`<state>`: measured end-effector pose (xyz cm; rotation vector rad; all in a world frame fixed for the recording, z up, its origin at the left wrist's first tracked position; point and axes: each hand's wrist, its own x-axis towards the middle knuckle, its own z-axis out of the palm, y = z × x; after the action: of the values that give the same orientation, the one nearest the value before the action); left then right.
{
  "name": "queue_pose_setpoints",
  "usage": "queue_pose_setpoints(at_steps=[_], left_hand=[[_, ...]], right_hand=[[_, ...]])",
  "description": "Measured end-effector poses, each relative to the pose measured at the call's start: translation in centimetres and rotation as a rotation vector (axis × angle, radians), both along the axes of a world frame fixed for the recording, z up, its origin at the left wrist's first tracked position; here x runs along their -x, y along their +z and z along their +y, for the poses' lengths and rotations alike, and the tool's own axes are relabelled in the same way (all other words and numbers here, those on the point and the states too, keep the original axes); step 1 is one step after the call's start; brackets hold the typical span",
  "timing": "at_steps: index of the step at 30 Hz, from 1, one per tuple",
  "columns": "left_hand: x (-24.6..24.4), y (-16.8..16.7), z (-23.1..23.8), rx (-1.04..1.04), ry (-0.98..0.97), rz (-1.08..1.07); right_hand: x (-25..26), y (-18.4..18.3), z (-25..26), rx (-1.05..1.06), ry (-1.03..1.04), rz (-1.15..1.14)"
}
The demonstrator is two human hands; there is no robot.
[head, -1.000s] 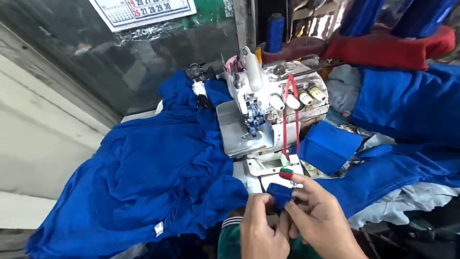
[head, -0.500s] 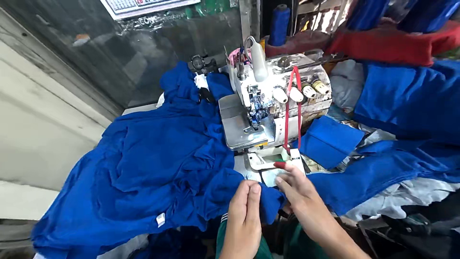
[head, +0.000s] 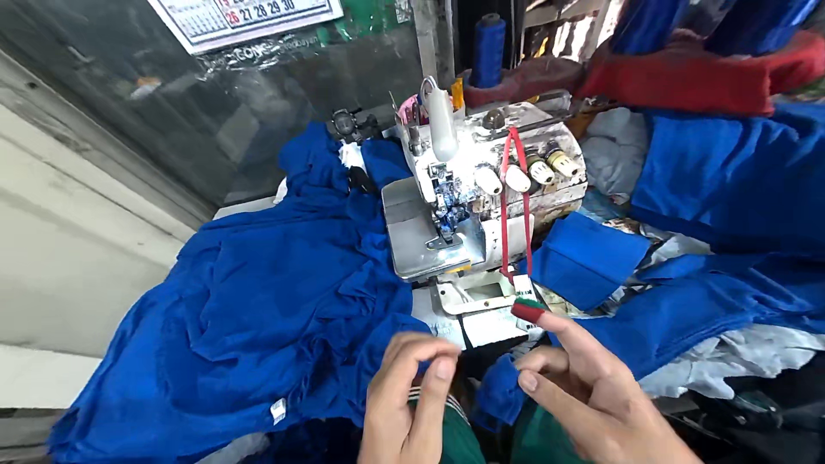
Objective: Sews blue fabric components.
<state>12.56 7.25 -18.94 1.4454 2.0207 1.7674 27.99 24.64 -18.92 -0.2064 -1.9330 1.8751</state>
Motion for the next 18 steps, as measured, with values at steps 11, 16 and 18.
queue_pose_setpoints(at_steps=[11, 16, 18], left_hand=[[-0.3, -1.3, 1.3, -0.329, -0.520, -0.841], [0.4, -3.0, 0.7, -0.260, -0.518, -0.735], [0.1, -3.5, 0.5, -0.337, -0.517, -0.796]], right_hand=[[1.5, -0.7, 0.7, 0.171, 0.455, 0.209], [2.2, -0.5, 0.2, 0.216, 0.338, 0.284], [2.3, -0.6, 0.2, 0.280, 0.404, 0.225]])
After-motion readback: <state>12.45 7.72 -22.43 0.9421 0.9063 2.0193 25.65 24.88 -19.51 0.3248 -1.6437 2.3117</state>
